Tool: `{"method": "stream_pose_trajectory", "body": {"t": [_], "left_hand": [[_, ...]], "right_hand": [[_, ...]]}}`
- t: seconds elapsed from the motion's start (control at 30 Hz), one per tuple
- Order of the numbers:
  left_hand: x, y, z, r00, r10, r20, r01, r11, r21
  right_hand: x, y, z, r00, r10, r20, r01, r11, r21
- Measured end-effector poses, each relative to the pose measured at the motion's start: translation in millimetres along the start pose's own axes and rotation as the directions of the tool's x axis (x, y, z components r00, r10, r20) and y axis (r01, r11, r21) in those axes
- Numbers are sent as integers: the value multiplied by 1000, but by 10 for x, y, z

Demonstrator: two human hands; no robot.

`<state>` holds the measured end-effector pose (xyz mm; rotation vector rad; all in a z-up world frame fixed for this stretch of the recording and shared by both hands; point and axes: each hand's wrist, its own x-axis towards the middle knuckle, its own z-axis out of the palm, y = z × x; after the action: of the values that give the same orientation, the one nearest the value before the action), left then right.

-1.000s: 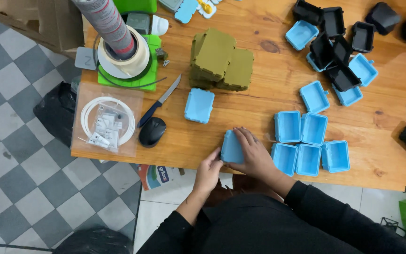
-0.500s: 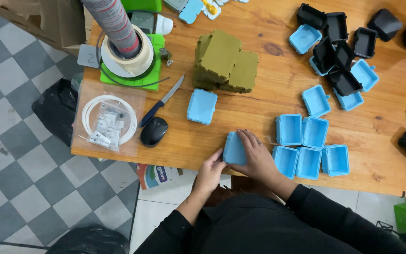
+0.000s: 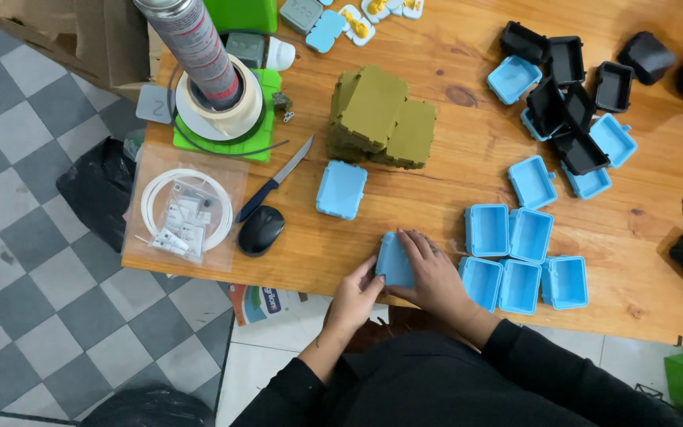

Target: Sort, nest, and stack 3D printed plastic boxes on a wooden workbench.

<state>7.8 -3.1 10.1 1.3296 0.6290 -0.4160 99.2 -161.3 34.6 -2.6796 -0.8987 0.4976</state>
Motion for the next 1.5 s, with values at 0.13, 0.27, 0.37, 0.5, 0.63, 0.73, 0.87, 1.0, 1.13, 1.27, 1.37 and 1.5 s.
{"method": "stream_pose_trajectory", "body": {"t": [0.13, 0.27, 0.37, 0.5, 0.63, 0.73, 0.87, 1.0, 1.13, 1.27, 1.37, 1.5], "left_hand": [[60, -24, -4, 1000, 6, -7, -5, 991, 132], [104, 2, 5, 999, -25, -47, 35, 972, 233], [209, -13, 62, 993, -13, -117, 44, 963, 267], [247, 82, 115, 985, -114, -133, 116, 993, 10], [450, -213, 115, 972, 45, -232, 9, 974, 225], [532, -133, 77, 977, -63, -202, 120, 951, 284], [479, 135, 91, 975, -119, -190, 174, 936, 307], [499, -81, 83, 976, 14, -218, 39, 972, 233], [450, -65, 114, 979, -39, -199, 76, 981, 181], [417, -82, 111, 984, 25, -178, 3, 988, 155], [416, 48, 107, 991, 59, -123, -28, 970, 240], [509, -251, 79, 984, 165, -64, -146, 961, 234]], "right_hand": [[10, 30, 10, 1000, 3, 6, -3, 1000, 17], [19, 26, 11, 1000, -10, 10, 11, 997, -80], [9, 4, -5, 999, -48, -18, 43, 980, -197], [172, 96, -130, 999, -29, 21, 33, 984, -176], [626, 10, 73, 993, -107, -43, 106, 994, -38], [851, -13, 437, 956, -249, -152, 214, 952, -218], [920, -7, 457, 927, -317, -202, 280, 940, -194], [949, -103, 308, 960, -276, -53, 272, 960, -70], [914, -120, 265, 971, -236, -27, 235, 971, -41], [876, -98, 184, 943, -299, -144, 315, 943, 103], [631, 17, -76, 935, 45, -352, 113, 902, 417], [-151, 426, 77, 583, 703, 408, -652, 104, 751]]}}
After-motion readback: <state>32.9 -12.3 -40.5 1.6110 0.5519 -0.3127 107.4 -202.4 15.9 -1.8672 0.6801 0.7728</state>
